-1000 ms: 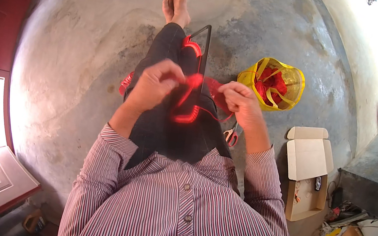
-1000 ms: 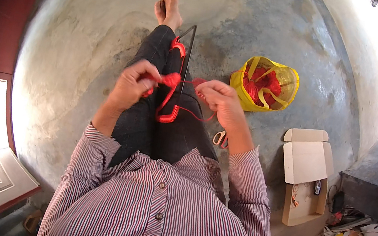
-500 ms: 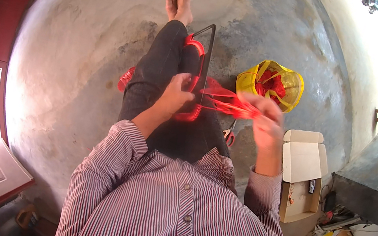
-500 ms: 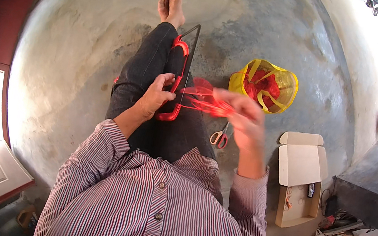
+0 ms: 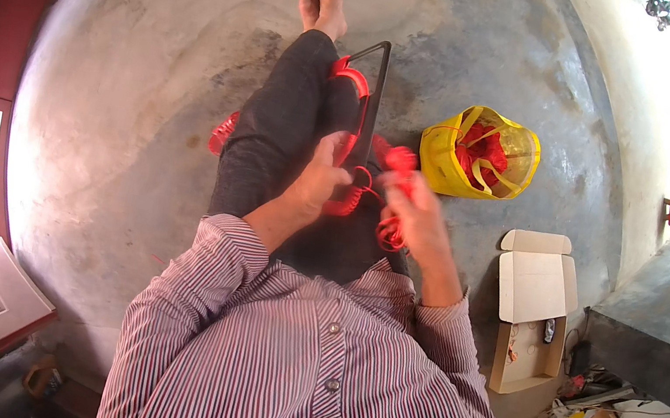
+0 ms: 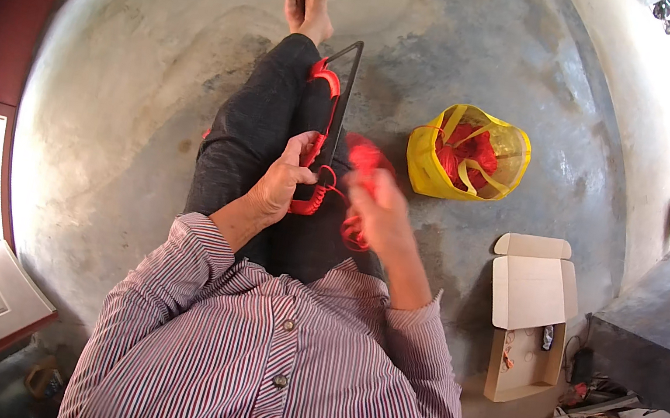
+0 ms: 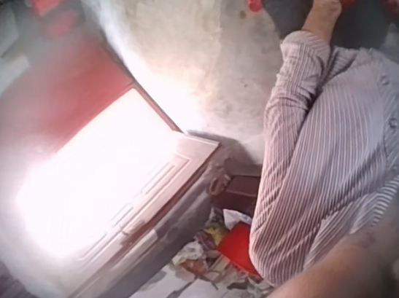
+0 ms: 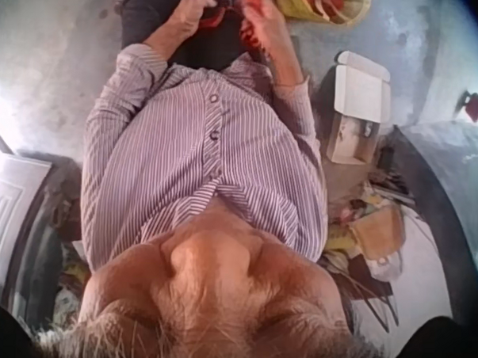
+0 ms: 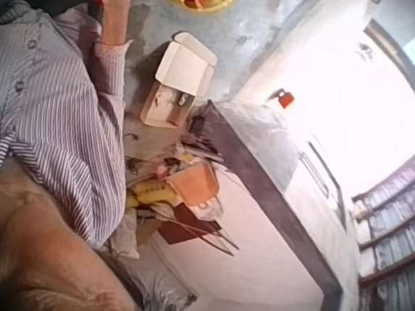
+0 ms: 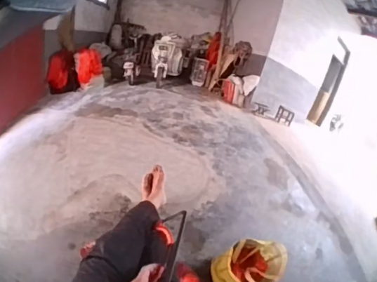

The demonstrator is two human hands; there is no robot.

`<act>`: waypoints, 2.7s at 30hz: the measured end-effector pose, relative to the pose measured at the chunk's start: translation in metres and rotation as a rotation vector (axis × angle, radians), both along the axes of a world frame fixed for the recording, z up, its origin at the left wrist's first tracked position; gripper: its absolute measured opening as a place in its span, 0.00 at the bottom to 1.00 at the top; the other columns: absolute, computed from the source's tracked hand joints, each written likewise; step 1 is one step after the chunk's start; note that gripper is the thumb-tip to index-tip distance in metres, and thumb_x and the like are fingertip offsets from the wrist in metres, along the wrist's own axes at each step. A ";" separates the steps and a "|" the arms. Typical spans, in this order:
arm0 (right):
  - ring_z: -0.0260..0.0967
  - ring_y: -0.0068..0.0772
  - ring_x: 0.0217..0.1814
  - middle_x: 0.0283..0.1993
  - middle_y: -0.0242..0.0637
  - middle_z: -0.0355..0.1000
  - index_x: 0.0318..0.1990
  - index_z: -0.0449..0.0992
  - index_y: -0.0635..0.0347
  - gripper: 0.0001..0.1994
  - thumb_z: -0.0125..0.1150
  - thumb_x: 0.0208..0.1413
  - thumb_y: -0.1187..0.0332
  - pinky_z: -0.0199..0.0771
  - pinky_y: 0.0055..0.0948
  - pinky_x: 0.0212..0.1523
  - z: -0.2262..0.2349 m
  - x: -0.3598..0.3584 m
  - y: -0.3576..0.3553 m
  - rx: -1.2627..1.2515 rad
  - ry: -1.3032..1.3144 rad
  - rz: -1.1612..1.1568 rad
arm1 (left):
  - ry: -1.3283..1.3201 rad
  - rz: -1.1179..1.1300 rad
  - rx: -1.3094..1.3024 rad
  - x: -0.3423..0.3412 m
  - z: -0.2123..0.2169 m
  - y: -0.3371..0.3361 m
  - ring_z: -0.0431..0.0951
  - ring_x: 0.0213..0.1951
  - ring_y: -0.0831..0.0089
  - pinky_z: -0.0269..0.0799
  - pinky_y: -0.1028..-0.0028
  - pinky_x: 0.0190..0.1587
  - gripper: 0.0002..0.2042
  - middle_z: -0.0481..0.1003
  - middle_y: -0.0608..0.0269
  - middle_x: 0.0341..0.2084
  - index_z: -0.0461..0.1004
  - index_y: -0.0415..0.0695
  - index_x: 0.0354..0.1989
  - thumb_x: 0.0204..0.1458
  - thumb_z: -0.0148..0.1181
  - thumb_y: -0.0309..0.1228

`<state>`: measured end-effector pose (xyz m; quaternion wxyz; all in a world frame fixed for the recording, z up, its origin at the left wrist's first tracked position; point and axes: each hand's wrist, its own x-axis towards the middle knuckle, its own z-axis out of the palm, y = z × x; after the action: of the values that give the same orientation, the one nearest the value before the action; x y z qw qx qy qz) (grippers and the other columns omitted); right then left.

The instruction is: The person is weaving or wrapping red plastic strips around a black chair frame.

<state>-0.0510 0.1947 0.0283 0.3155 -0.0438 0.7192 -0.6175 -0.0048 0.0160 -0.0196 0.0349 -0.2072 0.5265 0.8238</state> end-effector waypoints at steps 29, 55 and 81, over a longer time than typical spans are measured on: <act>0.71 0.50 0.41 0.37 0.45 0.70 0.40 0.76 0.63 0.15 0.60 0.41 0.75 0.71 0.40 0.40 -0.024 -0.020 -0.035 0.436 0.806 0.563 | -0.075 -0.001 -0.883 0.004 -0.015 -0.016 0.71 0.23 0.81 0.66 0.77 0.26 0.09 0.72 0.65 0.18 0.74 0.38 0.32 0.57 0.53 0.31; 0.45 0.18 0.16 0.18 0.24 0.53 0.31 0.62 0.55 0.15 0.41 0.68 0.58 0.47 0.24 0.18 0.093 -0.024 0.155 -0.755 0.202 -0.379 | -0.364 -0.015 0.052 0.000 0.036 -0.005 0.61 0.13 0.82 0.54 0.78 0.12 0.07 0.72 0.59 0.22 0.68 0.44 0.35 0.49 0.55 0.29; 0.71 0.35 0.44 0.44 0.37 0.70 0.38 0.77 0.63 0.11 0.64 0.47 0.69 0.71 0.30 0.45 -0.040 -0.044 -0.028 0.123 0.405 0.308 | 0.269 -0.277 -1.270 0.003 0.019 -0.031 0.73 0.37 0.58 0.69 0.64 0.40 0.08 0.69 0.58 0.27 0.74 0.41 0.31 0.40 0.61 0.21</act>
<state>-0.0945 0.1670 -0.0121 0.2574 -0.2564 0.7887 -0.4959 -0.0015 -0.0147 -0.0003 -0.0546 -0.0134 0.9312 0.3602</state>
